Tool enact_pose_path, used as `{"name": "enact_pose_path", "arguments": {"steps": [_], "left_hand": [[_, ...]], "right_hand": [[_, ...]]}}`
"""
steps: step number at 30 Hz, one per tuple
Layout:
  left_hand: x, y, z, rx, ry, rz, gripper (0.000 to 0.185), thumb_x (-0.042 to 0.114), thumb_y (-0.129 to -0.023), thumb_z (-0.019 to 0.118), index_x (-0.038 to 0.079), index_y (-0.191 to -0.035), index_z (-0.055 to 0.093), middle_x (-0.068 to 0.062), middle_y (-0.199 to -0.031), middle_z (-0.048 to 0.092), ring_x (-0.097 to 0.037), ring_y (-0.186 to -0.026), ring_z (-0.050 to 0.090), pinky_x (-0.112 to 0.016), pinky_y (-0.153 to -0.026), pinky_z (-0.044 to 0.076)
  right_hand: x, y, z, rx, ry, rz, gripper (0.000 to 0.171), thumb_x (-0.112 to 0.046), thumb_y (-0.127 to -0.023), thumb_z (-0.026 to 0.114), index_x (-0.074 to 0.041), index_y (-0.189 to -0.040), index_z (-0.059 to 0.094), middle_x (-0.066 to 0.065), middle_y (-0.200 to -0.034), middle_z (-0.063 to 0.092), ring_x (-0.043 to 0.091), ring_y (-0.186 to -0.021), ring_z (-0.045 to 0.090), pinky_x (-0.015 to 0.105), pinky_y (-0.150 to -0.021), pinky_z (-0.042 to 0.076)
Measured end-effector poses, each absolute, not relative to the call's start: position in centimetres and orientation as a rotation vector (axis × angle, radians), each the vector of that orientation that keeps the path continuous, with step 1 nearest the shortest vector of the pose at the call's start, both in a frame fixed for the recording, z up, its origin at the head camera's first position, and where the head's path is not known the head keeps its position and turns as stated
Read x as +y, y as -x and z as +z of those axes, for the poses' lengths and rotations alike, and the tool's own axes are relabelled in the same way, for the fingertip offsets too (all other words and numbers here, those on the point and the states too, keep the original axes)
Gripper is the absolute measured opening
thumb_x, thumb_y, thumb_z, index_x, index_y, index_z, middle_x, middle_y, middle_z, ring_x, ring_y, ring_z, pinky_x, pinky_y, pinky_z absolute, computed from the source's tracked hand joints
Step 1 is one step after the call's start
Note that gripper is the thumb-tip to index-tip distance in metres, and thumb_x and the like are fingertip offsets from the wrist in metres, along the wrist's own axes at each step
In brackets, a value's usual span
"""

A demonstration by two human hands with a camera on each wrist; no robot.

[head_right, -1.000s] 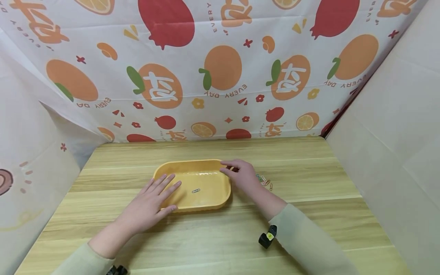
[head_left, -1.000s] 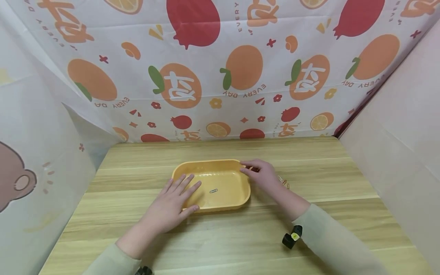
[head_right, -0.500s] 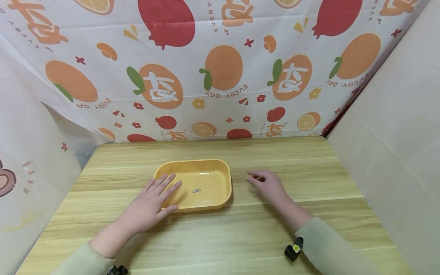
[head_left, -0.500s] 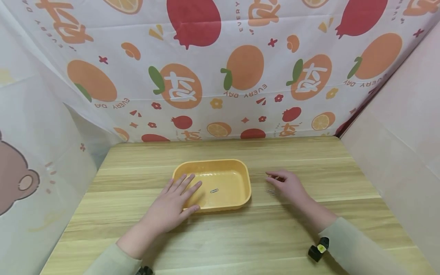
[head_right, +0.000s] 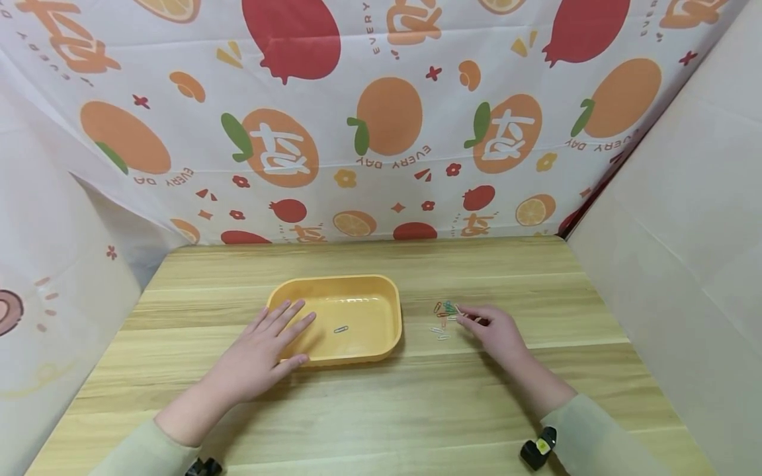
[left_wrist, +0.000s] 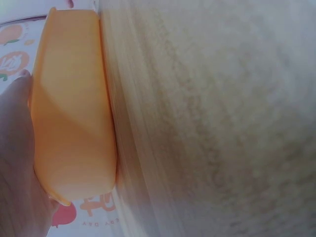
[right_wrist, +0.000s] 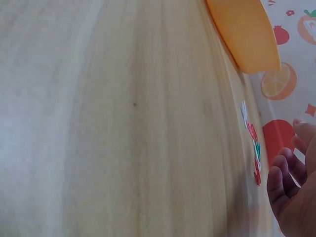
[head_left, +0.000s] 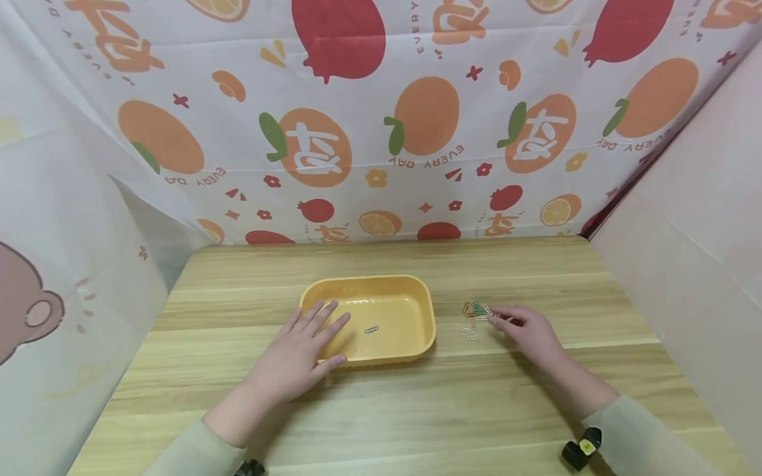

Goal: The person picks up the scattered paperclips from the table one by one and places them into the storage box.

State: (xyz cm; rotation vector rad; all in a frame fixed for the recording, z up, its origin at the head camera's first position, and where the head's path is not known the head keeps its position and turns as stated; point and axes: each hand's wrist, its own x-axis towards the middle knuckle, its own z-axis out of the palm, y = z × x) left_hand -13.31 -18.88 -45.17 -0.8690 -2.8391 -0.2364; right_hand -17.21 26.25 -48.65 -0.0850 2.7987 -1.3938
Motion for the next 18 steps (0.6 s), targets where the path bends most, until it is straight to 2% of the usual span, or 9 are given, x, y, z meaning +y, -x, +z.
{"name": "enact_pose_path", "arguments": {"steps": [5, 7, 12, 18], "left_hand": [[-18.8, 13.2, -45.2, -2.866, 0.860, -0.226, 0.069, 0.061, -0.098, 0.046, 0.025, -0.156, 0.033, -0.007, -0.163, 0.026, -0.034, -0.149, 0.020, -0.058, -0.119, 0.015], [-18.9, 13.2, -45.2, -2.876, 0.860, -0.217, 0.069, 0.062, -0.098, 0.044, 0.027, -0.157, 0.031, -0.007, -0.163, 0.025, -0.033, -0.149, 0.019, -0.057, -0.120, 0.014], [-18.9, 13.2, -45.3, -2.879, 0.864, -0.203, 0.069, 0.062, -0.099, 0.043, 0.028, -0.157, 0.029, -0.007, -0.163, 0.024, -0.033, -0.150, 0.019, -0.057, -0.120, 0.014], [-18.9, 13.2, -45.4, -2.866, 0.864, -0.211, 0.069, 0.060, -0.099, 0.046, 0.028, -0.157, 0.030, -0.007, -0.163, 0.024, -0.033, -0.149, 0.019, -0.057, -0.120, 0.015]], "right_hand": [[26.0, 17.1, -48.7, 2.820, 0.143, -1.352, 0.037, -0.036, -0.092, 0.072, -0.013, -0.120, 0.073, 0.006, -0.111, 0.070, 0.020, -0.094, 0.060, 0.028, -0.074, 0.054], [25.8, 17.2, -48.7, 2.821, 0.160, -1.328, 0.035, -0.035, -0.091, 0.072, -0.014, -0.119, 0.074, 0.006, -0.111, 0.070, 0.019, -0.092, 0.060, 0.028, -0.073, 0.053], [25.5, 17.3, -48.9, 2.829, 0.232, -1.256, 0.027, -0.030, -0.090, 0.074, -0.014, -0.111, 0.077, 0.002, -0.101, 0.069, 0.018, -0.081, 0.055, 0.028, -0.068, 0.049], [25.1, 17.3, -49.1, 2.832, 0.356, -1.124, 0.023, -0.028, -0.089, 0.076, -0.019, -0.110, 0.078, -0.006, -0.093, 0.069, 0.012, -0.078, 0.055, 0.027, -0.068, 0.048]]}}
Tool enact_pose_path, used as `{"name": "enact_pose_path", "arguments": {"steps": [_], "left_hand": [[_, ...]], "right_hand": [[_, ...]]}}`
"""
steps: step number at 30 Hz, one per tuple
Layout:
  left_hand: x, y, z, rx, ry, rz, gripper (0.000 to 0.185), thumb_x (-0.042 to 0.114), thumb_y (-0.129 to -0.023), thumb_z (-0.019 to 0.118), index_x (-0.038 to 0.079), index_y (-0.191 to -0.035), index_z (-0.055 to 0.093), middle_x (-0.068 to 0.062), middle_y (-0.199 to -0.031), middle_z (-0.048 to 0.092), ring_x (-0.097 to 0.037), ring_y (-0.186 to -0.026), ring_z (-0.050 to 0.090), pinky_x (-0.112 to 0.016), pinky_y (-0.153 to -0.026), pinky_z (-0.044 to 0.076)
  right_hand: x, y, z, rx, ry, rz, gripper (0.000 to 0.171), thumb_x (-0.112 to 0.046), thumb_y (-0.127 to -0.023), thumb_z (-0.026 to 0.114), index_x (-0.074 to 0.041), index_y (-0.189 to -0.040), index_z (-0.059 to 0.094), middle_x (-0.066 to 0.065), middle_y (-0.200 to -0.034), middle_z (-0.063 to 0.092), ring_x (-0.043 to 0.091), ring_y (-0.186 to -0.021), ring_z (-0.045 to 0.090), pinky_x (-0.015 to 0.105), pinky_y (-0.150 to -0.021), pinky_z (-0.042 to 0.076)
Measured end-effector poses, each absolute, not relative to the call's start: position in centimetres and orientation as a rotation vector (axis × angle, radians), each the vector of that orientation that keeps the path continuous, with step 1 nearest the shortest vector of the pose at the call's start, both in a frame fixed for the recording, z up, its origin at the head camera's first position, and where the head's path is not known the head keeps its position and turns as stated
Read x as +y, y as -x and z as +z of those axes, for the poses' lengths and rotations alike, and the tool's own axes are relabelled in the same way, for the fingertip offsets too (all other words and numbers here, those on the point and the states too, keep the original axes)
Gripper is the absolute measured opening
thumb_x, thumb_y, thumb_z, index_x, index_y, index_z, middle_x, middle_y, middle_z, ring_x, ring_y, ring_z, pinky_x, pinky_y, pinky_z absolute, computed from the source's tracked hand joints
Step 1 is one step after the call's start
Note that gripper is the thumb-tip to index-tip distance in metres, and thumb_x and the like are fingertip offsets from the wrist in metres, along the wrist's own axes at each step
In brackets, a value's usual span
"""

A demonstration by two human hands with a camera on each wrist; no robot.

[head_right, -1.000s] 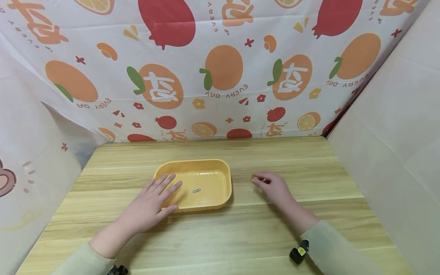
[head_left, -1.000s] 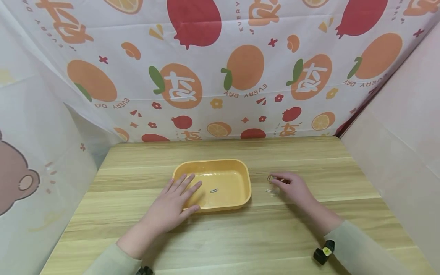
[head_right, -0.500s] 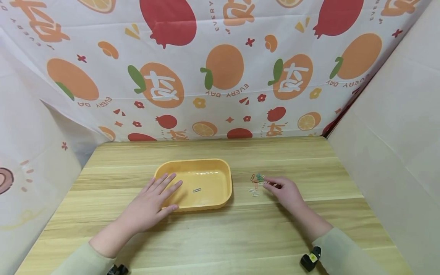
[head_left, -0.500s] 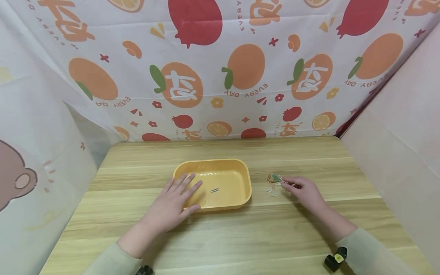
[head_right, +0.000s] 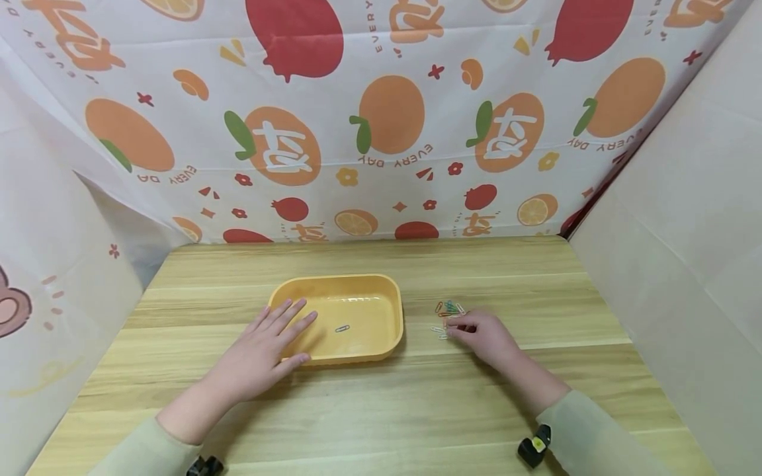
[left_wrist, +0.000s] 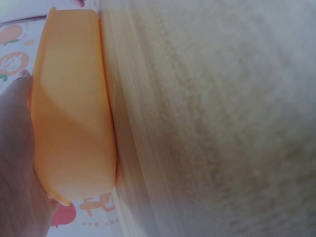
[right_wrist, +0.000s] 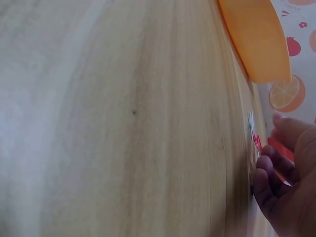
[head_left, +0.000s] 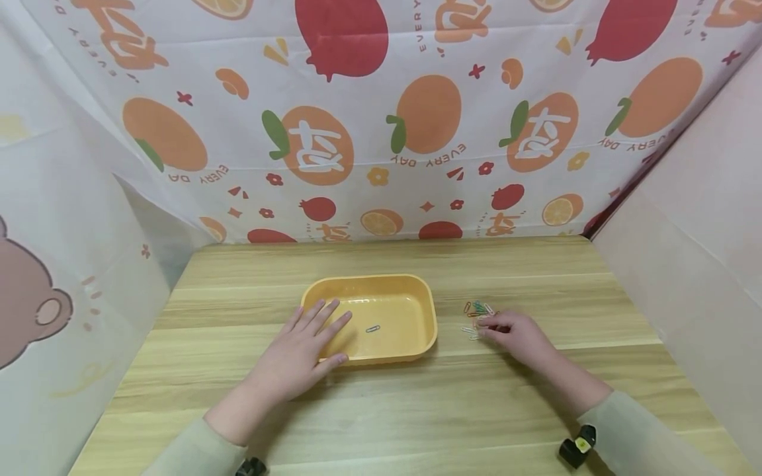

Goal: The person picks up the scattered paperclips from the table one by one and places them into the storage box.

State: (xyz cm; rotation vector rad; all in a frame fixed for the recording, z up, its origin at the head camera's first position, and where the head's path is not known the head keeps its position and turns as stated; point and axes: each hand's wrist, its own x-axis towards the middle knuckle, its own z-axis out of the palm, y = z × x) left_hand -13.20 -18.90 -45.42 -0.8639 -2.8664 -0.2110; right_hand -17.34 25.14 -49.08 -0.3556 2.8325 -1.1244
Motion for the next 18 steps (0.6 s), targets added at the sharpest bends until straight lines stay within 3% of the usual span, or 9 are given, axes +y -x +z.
{"name": "enact_pose_path", "arguments": {"steps": [8, 18], "left_hand": [[-18.9, 13.2, -45.2, -2.870, 0.864, -0.208, 0.069, 0.060, -0.098, 0.046, 0.028, -0.157, 0.029, -0.006, -0.163, 0.024, -0.033, -0.150, 0.019, -0.058, -0.119, 0.016], [-19.0, 13.3, -45.2, -2.863, 0.871, -0.213, 0.069, 0.062, -0.098, 0.044, 0.026, -0.157, 0.032, -0.006, -0.163, 0.025, -0.033, -0.149, 0.020, -0.058, -0.119, 0.016]], "right_hand": [[24.5, 17.3, -48.8, 2.886, 0.511, -0.962, 0.014, -0.024, -0.087, 0.078, -0.022, -0.101, 0.080, -0.011, -0.094, 0.071, 0.009, -0.087, 0.063, 0.035, -0.080, 0.054], [24.0, 17.2, -48.8, 2.930, 0.489, -0.851, 0.010, -0.021, -0.087, 0.078, -0.021, -0.096, 0.080, -0.011, -0.092, 0.069, 0.015, -0.091, 0.065, 0.040, -0.082, 0.055]]}}
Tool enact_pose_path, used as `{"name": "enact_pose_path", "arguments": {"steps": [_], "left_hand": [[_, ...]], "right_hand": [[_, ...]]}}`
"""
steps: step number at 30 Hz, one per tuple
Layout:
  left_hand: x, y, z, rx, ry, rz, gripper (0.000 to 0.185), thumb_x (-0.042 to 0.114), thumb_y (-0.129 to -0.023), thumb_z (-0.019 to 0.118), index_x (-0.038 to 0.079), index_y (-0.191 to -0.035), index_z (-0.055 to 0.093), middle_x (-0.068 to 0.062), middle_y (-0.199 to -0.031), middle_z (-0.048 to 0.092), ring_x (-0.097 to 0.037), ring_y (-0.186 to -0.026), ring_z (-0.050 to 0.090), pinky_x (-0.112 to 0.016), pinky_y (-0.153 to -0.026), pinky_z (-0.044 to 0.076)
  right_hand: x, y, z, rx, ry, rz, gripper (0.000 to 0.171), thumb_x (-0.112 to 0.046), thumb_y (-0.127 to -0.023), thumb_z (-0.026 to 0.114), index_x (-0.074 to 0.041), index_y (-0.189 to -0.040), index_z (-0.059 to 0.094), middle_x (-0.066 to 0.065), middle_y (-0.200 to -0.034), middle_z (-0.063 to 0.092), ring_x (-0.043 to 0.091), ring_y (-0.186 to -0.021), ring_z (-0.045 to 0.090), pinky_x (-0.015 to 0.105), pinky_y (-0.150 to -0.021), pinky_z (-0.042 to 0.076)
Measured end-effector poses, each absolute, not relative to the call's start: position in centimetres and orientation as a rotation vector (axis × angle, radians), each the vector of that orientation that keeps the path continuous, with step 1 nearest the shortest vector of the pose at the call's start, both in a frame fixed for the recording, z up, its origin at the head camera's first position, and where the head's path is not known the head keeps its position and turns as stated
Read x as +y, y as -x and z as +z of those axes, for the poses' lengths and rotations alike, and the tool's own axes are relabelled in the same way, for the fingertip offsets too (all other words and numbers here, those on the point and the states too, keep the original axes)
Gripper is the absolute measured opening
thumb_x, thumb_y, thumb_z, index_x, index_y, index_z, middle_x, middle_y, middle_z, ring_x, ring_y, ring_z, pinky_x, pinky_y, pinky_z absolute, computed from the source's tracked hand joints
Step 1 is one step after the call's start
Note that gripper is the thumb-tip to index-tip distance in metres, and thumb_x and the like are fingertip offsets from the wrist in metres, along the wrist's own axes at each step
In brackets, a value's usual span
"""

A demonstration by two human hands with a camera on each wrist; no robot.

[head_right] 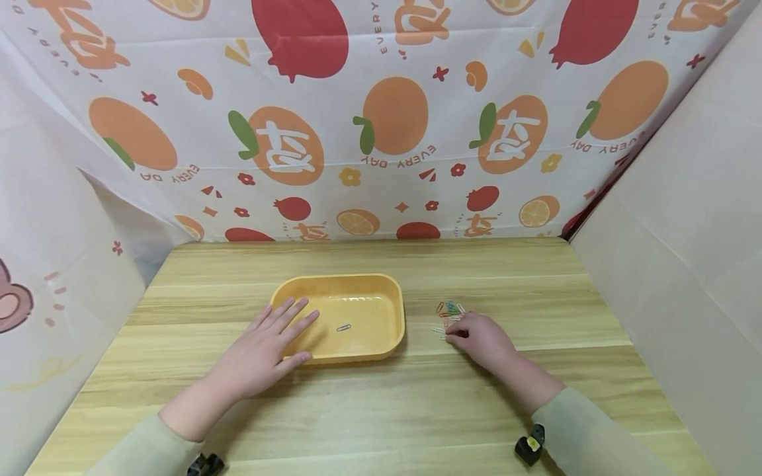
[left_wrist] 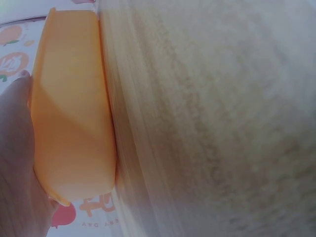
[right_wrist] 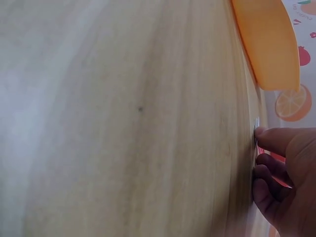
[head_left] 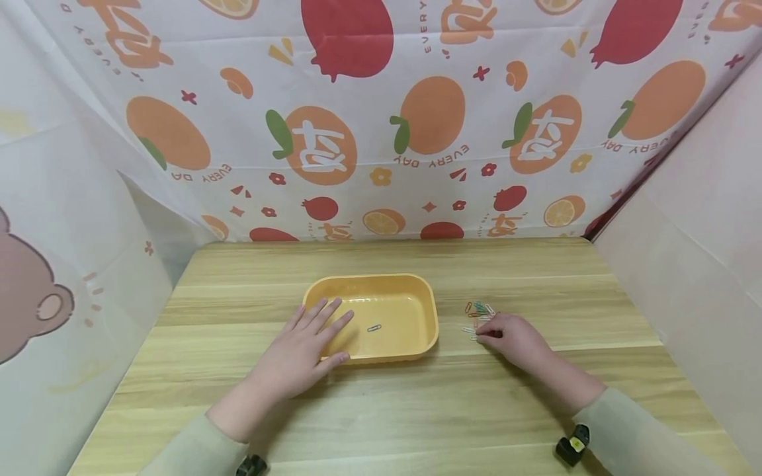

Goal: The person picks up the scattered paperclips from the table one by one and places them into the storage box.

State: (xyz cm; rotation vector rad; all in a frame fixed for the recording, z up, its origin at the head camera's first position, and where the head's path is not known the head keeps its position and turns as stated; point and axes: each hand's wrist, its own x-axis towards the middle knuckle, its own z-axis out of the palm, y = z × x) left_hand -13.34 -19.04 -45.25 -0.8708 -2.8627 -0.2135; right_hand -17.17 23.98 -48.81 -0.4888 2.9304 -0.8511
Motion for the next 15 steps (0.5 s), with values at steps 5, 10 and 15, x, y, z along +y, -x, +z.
{"name": "enact_pose_path", "arguments": {"steps": [5, 10, 15], "left_hand": [[-19.02, 13.28, -45.34, -2.867, 0.869, -0.218, 0.069, 0.062, -0.098, 0.043, 0.027, -0.157, 0.031, -0.006, -0.163, 0.025, -0.032, -0.150, 0.019, -0.057, -0.119, 0.015], [-18.96, 13.19, -45.37, -2.862, 0.868, -0.211, 0.069, 0.062, -0.098, 0.043, 0.027, -0.157, 0.031, -0.006, -0.163, 0.024, -0.033, -0.149, 0.020, -0.058, -0.119, 0.016], [-18.91, 13.06, -45.43, -2.865, 0.863, -0.207, 0.069, 0.062, -0.098, 0.043, 0.026, -0.157, 0.032, -0.007, -0.163, 0.024, -0.034, -0.149, 0.019, -0.059, -0.118, 0.017]], "right_hand": [[24.00, 17.09, -48.91, 2.946, 0.489, -0.819, 0.009, -0.021, -0.086, 0.078, -0.021, -0.095, 0.079, -0.010, -0.091, 0.068, 0.025, -0.103, 0.066, 0.047, -0.093, 0.053], [24.01, 17.22, -48.98, 2.945, 0.493, -0.808, 0.008, -0.021, -0.087, 0.078, -0.022, -0.094, 0.079, -0.008, -0.095, 0.071, 0.032, -0.116, 0.062, 0.050, -0.102, 0.047], [23.98, 17.28, -48.96, 2.938, 0.503, -0.807, 0.006, -0.021, -0.087, 0.078, -0.023, -0.092, 0.078, -0.007, -0.097, 0.072, 0.032, -0.116, 0.062, 0.051, -0.102, 0.047]]}}
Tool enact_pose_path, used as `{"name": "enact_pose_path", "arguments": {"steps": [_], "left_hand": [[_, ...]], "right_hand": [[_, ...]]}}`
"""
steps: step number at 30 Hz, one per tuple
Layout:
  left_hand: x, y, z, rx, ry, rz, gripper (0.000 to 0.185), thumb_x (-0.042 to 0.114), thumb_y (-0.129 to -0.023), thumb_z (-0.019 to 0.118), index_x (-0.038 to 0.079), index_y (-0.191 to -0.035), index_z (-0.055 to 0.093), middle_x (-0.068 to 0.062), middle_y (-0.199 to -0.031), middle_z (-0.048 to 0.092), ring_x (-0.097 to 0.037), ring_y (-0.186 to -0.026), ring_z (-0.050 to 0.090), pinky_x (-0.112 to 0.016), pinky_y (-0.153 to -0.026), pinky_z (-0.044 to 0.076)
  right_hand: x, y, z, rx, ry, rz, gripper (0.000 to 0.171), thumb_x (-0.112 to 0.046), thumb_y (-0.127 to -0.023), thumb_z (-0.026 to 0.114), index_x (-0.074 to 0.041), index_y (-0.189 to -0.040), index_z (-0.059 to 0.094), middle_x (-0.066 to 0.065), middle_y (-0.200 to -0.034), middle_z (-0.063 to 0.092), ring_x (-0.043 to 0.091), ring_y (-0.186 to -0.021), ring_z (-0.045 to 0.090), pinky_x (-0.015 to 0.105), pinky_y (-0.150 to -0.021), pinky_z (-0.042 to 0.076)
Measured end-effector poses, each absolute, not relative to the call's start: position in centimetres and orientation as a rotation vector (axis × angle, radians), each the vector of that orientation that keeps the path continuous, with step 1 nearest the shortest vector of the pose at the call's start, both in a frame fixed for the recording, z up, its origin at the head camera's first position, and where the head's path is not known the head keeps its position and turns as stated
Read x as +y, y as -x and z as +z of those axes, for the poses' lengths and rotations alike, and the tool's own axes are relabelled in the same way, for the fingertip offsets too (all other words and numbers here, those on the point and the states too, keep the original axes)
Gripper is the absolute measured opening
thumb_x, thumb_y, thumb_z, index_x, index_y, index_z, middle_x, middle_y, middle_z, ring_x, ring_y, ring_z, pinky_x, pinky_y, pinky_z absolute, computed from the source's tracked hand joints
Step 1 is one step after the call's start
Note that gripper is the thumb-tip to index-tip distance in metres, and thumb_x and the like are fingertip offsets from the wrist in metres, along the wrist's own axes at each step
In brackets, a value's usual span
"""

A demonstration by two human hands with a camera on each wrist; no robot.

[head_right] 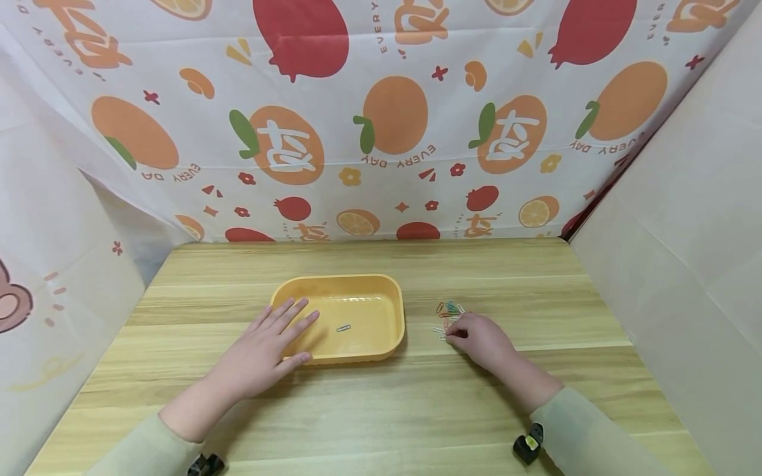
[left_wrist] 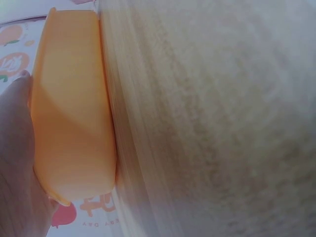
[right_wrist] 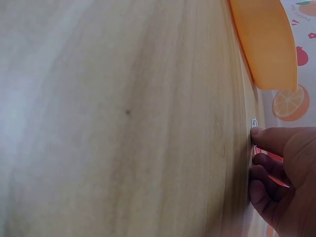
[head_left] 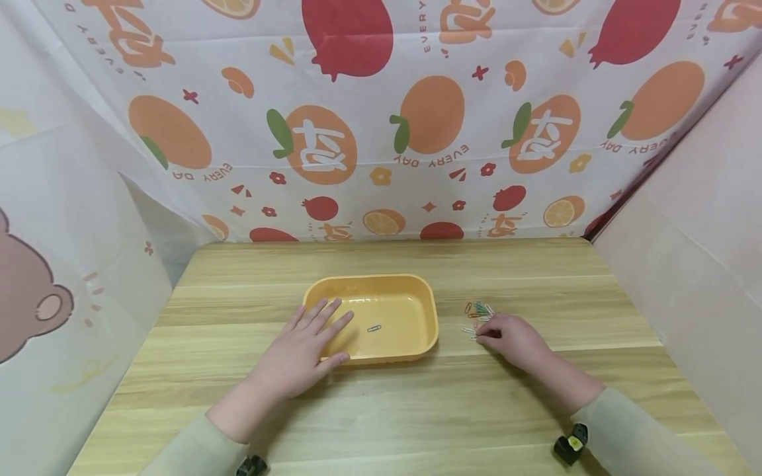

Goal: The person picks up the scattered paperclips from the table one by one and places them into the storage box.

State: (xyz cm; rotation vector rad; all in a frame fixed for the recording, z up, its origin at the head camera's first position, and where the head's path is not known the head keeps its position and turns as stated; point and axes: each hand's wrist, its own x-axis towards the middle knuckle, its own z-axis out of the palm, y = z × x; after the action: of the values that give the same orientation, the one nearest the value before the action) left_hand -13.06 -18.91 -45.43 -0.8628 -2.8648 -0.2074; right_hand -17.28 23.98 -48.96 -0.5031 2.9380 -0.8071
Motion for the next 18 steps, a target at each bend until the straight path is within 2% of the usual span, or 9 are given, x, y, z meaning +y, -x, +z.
{"name": "enact_pose_path", "arguments": {"steps": [4, 7, 10, 18], "left_hand": [[-18.88, 12.99, -45.49, -2.865, 0.860, -0.208, 0.069, 0.062, -0.098, 0.043, 0.026, -0.157, 0.032, -0.007, -0.163, 0.024, -0.033, -0.149, 0.019, -0.059, -0.119, 0.016], [-18.92, 12.99, -45.50, -2.867, 0.857, -0.207, 0.069, 0.062, -0.099, 0.043, 0.027, -0.157, 0.031, -0.007, -0.163, 0.024, -0.033, -0.149, 0.019, -0.058, -0.119, 0.016], [-18.92, 13.03, -45.52, -2.869, 0.858, -0.206, 0.069, 0.062, -0.099, 0.042, 0.028, -0.157, 0.030, -0.006, -0.164, 0.023, -0.032, -0.150, 0.019, -0.058, -0.119, 0.016], [-18.96, 13.19, -45.51, -2.868, 0.862, -0.209, 0.069, 0.061, -0.099, 0.043, 0.027, -0.157, 0.031, -0.006, -0.164, 0.022, -0.033, -0.149, 0.019, -0.057, -0.119, 0.015]], "right_hand": [[24.02, 17.18, -49.01, 2.939, 0.502, -0.835, 0.005, -0.021, -0.086, 0.078, -0.023, -0.091, 0.078, -0.010, -0.093, 0.070, 0.028, -0.111, 0.065, 0.049, -0.100, 0.049], [24.05, 17.13, -49.10, 2.941, 0.505, -0.850, 0.004, -0.024, -0.087, 0.078, -0.022, -0.090, 0.078, -0.013, -0.089, 0.067, 0.019, -0.097, 0.067, 0.043, -0.090, 0.054], [24.11, 17.11, -49.21, 2.942, 0.497, -0.850, 0.006, -0.027, -0.087, 0.077, -0.022, -0.089, 0.078, -0.015, -0.087, 0.065, 0.009, -0.085, 0.062, 0.036, -0.079, 0.054], [24.05, 17.16, -49.15, 2.931, 0.494, -0.848, 0.009, -0.029, -0.088, 0.077, -0.020, -0.087, 0.076, -0.014, -0.088, 0.063, 0.006, -0.082, 0.059, 0.033, -0.076, 0.053]]}}
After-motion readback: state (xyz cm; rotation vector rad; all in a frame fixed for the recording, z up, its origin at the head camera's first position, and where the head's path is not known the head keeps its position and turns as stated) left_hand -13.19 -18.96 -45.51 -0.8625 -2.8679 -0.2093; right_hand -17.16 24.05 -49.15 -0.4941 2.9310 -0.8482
